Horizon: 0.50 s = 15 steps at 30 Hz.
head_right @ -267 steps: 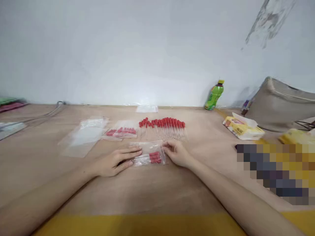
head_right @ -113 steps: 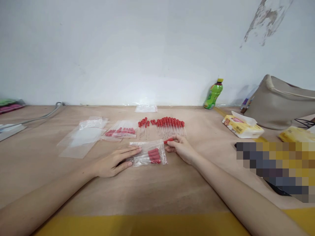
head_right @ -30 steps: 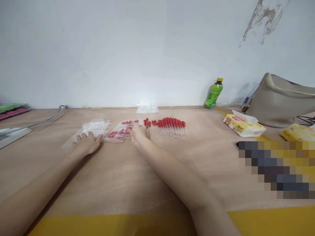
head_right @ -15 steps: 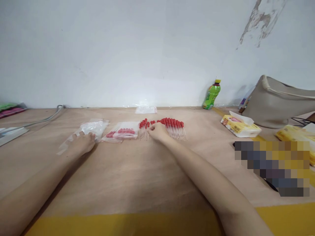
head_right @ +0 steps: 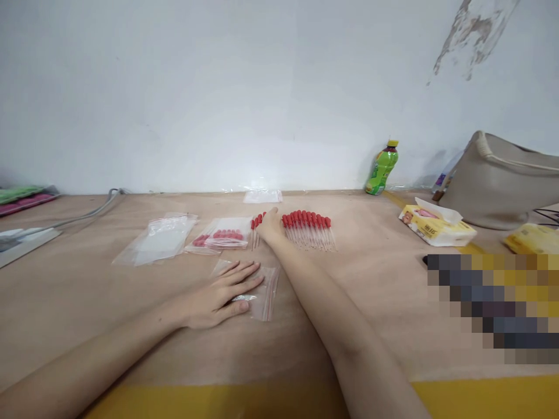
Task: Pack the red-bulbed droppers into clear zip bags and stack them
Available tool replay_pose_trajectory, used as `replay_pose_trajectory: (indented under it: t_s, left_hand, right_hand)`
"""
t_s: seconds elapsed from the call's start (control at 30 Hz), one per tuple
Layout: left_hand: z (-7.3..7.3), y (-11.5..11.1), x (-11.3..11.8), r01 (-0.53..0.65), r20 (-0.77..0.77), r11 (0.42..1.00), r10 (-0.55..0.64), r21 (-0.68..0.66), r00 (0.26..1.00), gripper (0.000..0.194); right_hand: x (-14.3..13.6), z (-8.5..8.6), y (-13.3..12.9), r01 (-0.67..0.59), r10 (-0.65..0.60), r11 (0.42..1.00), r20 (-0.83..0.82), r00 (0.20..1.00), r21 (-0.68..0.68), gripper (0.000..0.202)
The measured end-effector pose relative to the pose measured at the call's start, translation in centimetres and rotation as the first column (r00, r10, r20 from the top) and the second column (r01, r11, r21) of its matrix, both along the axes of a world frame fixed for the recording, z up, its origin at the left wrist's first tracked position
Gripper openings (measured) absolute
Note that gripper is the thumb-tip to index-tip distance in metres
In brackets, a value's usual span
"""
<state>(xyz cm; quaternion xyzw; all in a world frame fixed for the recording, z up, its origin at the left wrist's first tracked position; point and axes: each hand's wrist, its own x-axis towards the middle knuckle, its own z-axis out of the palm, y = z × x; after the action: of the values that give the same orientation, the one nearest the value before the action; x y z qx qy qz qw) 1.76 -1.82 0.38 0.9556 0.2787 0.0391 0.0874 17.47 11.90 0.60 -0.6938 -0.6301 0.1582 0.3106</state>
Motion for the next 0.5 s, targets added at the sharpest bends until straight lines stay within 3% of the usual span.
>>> replay_pose_trajectory:
  t_s: [0.13,0.2,0.27,0.4,0.5]
  left_hand:
    - [-0.2,0.2,0.7,-0.054,0.122,0.998,0.049,0.037,0.991,0.046]
    - [0.2,1.1,0.2,-0.173,0.230,0.977,0.141,0.124,0.963,0.041]
    - [0.6,2.7,-0.8,-0.323,0.326,0.915,0.237,0.240,0.915,0.038]
    - [1.1,6.6,-3.1,-0.414,0.249,0.829,0.340,0.377,0.907,0.049]
    - [1.1,8.6,-3.7,-0.362,0.106,0.836,0.351,0.412,0.930,0.050]
  right_hand:
    - [0.1,0.1,0.1,-0.028,0.028,0.999,0.017,0.999,-0.024,0.046]
    - [0.4,0.4,-0.4,-0.035,0.036,0.999,0.022,0.999,-0.028,0.045]
    - [1.2,0.9,-1.4,-0.058,0.058,0.998,0.017,0.998,-0.012,0.045]
    - [4.2,1.8,-4.5,-0.175,0.178,0.983,-0.054,0.983,0.060,0.052]
    - [6.5,1.1,-6.6,-0.213,0.231,0.969,-0.152,0.961,0.121,0.065]
